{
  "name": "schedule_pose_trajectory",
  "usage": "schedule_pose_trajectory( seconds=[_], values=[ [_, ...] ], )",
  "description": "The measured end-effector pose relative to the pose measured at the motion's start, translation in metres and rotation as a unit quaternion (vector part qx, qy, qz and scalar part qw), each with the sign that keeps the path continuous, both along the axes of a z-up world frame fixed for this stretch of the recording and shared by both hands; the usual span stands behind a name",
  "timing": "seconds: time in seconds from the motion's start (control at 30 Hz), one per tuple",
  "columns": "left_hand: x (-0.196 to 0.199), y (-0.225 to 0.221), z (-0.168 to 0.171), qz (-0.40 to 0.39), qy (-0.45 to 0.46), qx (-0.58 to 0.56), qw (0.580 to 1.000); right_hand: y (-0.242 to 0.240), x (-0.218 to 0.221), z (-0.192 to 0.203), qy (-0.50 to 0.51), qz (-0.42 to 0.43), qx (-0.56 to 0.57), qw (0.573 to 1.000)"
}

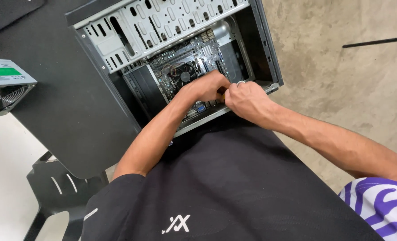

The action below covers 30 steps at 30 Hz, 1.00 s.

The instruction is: Installing a motherboard and power supply unit into a computer case using a screwdriver.

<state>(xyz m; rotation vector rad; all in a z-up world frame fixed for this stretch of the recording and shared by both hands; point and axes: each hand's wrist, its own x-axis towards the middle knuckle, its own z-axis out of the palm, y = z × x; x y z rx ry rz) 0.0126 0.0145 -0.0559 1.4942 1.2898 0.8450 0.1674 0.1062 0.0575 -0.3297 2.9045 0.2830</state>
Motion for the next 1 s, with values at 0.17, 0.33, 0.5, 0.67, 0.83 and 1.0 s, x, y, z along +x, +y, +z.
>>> schedule_pose_trajectory(
  seconds=[0.17, 0.33, 0.5, 0.67, 0.83, 1.0],
  values=[
    [0.000, 0.000, -0.003, -0.003, 0.040, -0.013, 0.999, 0.011, -0.014, 0.007, -0.079, -0.036, 0.004, 0.996],
    [-0.004, 0.001, 0.011, -0.006, 0.045, -0.012, 0.999, 0.001, -0.020, 0.014, -0.113, -0.064, 0.023, 0.991],
    [-0.037, -0.019, 0.069, 0.096, 0.020, -0.037, 0.994, -0.017, -0.027, 0.021, -0.178, -0.116, 0.014, 0.977],
    [-0.109, -0.126, 0.208, 0.228, -0.117, 0.075, 0.964, -0.022, -0.035, 0.036, -0.210, -0.154, 0.014, 0.965],
    [-0.247, -0.231, 0.139, 0.556, -0.115, 0.191, 0.800, -0.030, -0.048, 0.039, -0.288, -0.266, 0.050, 0.919],
    [-0.435, -0.322, -0.057, 0.640, 0.435, 0.075, 0.629, -0.036, -0.060, 0.032, -0.305, -0.340, 0.043, 0.889]
  ],
)
